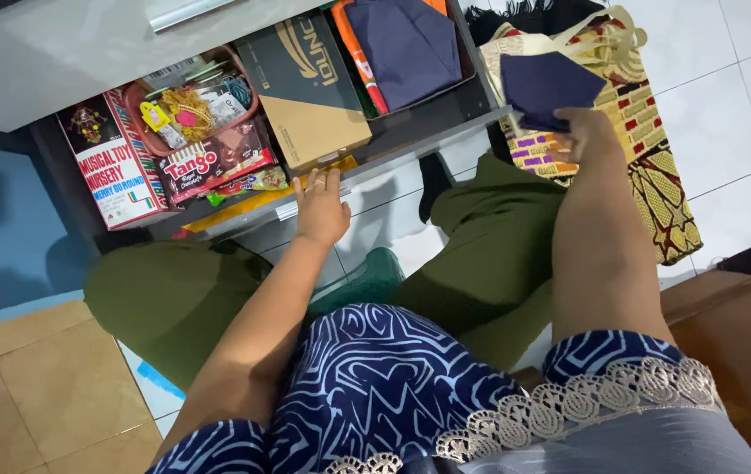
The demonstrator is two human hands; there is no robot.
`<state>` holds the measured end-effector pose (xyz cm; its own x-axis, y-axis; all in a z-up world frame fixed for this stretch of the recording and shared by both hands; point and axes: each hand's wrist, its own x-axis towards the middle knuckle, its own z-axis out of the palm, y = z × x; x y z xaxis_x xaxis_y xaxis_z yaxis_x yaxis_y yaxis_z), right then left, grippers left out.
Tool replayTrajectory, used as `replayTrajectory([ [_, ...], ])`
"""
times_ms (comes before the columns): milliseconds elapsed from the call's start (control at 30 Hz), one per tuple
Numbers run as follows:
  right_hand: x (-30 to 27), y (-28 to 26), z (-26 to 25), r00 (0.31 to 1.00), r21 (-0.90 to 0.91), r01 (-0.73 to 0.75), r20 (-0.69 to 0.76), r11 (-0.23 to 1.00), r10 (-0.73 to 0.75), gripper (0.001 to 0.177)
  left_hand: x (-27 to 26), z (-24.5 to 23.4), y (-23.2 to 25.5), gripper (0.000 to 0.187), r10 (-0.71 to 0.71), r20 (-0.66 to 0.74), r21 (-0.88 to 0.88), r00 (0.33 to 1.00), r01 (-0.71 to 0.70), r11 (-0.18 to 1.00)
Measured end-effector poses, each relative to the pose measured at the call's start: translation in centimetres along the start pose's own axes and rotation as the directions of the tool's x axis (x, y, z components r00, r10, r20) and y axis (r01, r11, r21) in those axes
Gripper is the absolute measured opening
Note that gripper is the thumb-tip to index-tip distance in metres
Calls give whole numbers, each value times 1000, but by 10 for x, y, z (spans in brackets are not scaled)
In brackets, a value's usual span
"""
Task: Organize items from a drawer by sorting them into a plastic basket.
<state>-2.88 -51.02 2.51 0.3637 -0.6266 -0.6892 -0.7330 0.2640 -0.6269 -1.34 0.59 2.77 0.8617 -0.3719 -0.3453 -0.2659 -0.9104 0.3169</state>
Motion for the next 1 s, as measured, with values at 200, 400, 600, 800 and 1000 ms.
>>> replayTrajectory([
  [200,2,-7,43,997,-203,-70,-25,977,67,71,4,7,-2,68,-32,1,16,999,32,999],
  [400,12,-20,61,986,-70,-161,30,984,164,72,36,7,9,69,-76,40,-55,996,78,995],
  [600,33,-6,51,964,97,-255,110,962,244,61,51,12,44,67,-48,132,-109,990,63,992],
  [800,25,-3,57,939,199,-330,165,923,301,66,41,4,45,68,-15,165,-37,986,22,999],
  [1000,104,4,30,979,284,-190,129,940,159,66,39,-9,41,67,8,176,-41,984,-1,999],
])
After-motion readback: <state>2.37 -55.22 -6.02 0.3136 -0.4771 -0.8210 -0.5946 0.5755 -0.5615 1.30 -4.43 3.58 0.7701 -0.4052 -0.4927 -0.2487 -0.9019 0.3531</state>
